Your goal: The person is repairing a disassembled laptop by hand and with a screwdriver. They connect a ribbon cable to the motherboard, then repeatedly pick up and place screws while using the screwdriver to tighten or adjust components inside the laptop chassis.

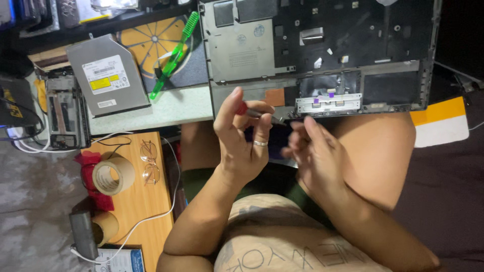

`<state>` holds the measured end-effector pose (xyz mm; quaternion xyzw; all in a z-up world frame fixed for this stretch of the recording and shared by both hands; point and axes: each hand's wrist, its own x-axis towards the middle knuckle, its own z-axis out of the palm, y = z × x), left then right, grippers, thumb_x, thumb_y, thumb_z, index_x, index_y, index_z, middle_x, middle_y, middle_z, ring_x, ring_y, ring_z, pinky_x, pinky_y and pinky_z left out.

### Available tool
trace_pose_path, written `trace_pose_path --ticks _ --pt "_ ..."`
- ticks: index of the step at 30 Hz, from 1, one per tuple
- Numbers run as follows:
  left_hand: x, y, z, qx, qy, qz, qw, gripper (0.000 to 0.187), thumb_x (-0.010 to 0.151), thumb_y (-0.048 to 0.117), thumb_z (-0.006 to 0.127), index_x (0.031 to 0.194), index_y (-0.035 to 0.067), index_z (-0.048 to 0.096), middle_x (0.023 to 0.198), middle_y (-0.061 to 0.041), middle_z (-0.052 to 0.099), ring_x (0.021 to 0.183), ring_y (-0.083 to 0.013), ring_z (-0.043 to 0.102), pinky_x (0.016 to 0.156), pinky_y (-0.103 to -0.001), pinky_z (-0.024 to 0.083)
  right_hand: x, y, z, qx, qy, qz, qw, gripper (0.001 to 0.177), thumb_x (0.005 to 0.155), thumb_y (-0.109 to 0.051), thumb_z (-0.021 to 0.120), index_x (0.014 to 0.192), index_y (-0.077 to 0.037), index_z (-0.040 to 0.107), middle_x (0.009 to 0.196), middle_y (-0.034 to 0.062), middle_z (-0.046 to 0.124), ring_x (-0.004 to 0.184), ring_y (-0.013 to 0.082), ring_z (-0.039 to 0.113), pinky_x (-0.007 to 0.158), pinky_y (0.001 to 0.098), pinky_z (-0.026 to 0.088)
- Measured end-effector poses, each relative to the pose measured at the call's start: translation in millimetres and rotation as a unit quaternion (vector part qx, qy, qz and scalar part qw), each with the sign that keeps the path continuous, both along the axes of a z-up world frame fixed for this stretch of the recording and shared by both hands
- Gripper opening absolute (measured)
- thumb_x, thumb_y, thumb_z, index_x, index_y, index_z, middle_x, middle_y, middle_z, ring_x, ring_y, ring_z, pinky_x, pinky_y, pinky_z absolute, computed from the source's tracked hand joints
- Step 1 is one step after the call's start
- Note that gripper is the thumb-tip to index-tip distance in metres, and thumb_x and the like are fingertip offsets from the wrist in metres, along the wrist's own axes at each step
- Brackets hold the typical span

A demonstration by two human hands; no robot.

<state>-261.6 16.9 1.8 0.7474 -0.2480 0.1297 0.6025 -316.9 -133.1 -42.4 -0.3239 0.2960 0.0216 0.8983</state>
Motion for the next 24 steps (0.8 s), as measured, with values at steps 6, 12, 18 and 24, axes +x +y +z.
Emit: trace_pose_path --ticks 6,12,18,24 --pt "0.8 8.2 -1.0 -0.075 0.014 0.045 0.996 0.060 0.112 -0.004 0.058 0.156 0.012 0.021 0.113 -0.017 0.064 0.097 -0.0194 0.069 0.079 -0.024 0.058 -2.9 -18.8 24.7 -0.514 -0.192 0.025 0.836 0.016 0.097 0.001 0.078 0.112 -0.001 0.072 0.098 0.0055 0.065 0.082 0.0134 0.062 0.074 0.0271 0.052" --pt "3.4 9.7 -4.4 -0.109 0.005 0.035 0.993 0.059 0.112 -0.004 0.058 0.155 0.012 0.021 0.112 -0.018 0.064 0.096 -0.0190 0.071 0.083 -0.027 0.061 21.2 -7.4 47.4 -0.690 -0.222 0.047 0.687 0.024 0.094 0.003 0.081 0.116 -0.004 0.075 0.097 0.0080 0.064 0.083 0.0160 0.063 0.073 0.0273 0.051" --pt "5.1 8.1 -8.9 -0.110 0.010 0.023 0.994 0.057 0.112 -0.004 0.057 0.154 0.012 0.022 0.111 -0.018 0.065 0.097 -0.0189 0.071 0.083 -0.027 0.061 27.7 -2.5 51.5 -0.742 -0.213 0.038 0.635 0.018 0.092 0.003 0.082 0.108 -0.004 0.076 0.095 0.0081 0.064 0.084 0.0186 0.064 0.072 0.0295 0.051" --pt "2.4 1.4 -10.3 -0.130 0.001 0.042 0.991 0.056 0.112 -0.001 0.056 0.151 0.017 0.019 0.116 -0.024 0.067 0.093 -0.0212 0.070 0.085 -0.029 0.058 26.7 -9.4 43.0 -0.688 -0.204 0.031 0.695 0.008 0.100 -0.003 0.077 0.106 -0.002 0.071 0.088 0.0077 0.060 0.078 0.0160 0.059 0.070 0.0297 0.048"
